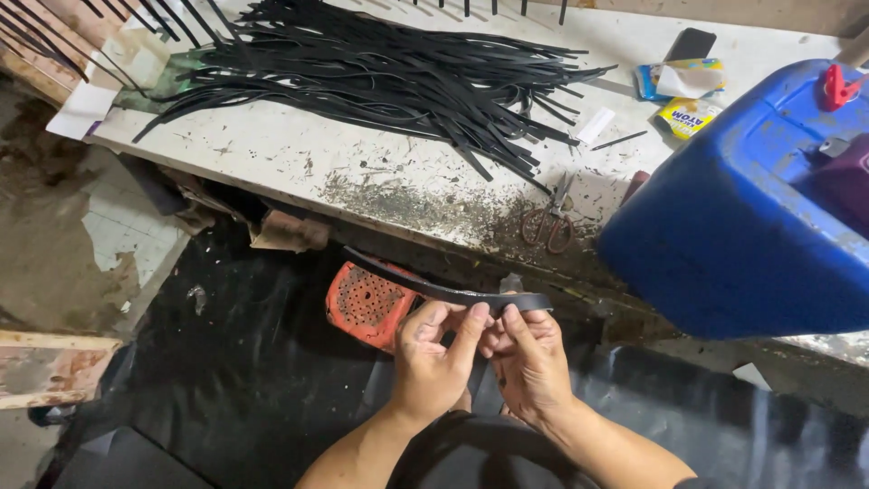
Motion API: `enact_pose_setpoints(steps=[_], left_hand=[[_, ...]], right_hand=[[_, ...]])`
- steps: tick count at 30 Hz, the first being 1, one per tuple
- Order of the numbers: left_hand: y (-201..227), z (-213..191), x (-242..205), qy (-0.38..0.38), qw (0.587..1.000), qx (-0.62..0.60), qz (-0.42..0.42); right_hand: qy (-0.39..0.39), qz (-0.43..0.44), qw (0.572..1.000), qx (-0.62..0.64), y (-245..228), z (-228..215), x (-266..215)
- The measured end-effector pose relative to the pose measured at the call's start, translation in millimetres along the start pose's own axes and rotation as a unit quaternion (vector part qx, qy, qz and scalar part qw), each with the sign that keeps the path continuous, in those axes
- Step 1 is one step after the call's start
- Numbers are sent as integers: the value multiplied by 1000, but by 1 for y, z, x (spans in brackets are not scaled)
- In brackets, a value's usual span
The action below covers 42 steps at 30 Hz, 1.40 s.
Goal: The person repeatedly presses black rubber strips through a small manual machine on a blue container, then stretches and hangs them on a wall rack using colorful clothespins. The process is repeated for multiple strips.
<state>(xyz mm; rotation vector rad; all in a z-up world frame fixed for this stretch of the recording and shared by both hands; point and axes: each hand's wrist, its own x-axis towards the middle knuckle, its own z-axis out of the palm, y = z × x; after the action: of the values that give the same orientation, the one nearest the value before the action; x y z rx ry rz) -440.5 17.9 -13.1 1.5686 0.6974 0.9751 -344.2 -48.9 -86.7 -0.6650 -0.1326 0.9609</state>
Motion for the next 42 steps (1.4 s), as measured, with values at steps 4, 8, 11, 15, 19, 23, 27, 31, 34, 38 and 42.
enact_pose_setpoints(steps=[4,8,11,15,19,23,27,31,34,38,42], left_hand=[[-6,-12,1,10,1000,-21,-6],[-8,-19,-1,24,999,13,-32],[-6,-11,-3,2,999,-16,-47],[-3,-9,-5,-3,1000,-20,-20],[-18,-18,-11,14,999,-38,-20],[-26,-22,-17,37,996,-66,-56],[-23,-12,-22,32,994,-98,-41],[-35,-29,-27,70,992,-103,-19],[-45,-34,-32,85,993,-84,-7],[-45,-22,-32,79,986,-144,28],[-30,-28,-29,64,992,-104,25]], right_hand=[[3,28,998,54,-8,1,1],[11,13,1000,22,-9,0,0],[-5,-7,1000,-9,0,-4,-2],[4,-11,1000,-23,5,-7,-2],[27,24,999,3,-1,-4,-3],[0,-6,1000,-20,1,2,-5],[-9,-1,999,-51,12,-4,-10],[16,4,1000,3,3,-1,-5],[3,1,1000,-28,2,0,-6],[-31,-13,997,-71,7,6,-8],[-30,9,996,-79,0,10,-8]])
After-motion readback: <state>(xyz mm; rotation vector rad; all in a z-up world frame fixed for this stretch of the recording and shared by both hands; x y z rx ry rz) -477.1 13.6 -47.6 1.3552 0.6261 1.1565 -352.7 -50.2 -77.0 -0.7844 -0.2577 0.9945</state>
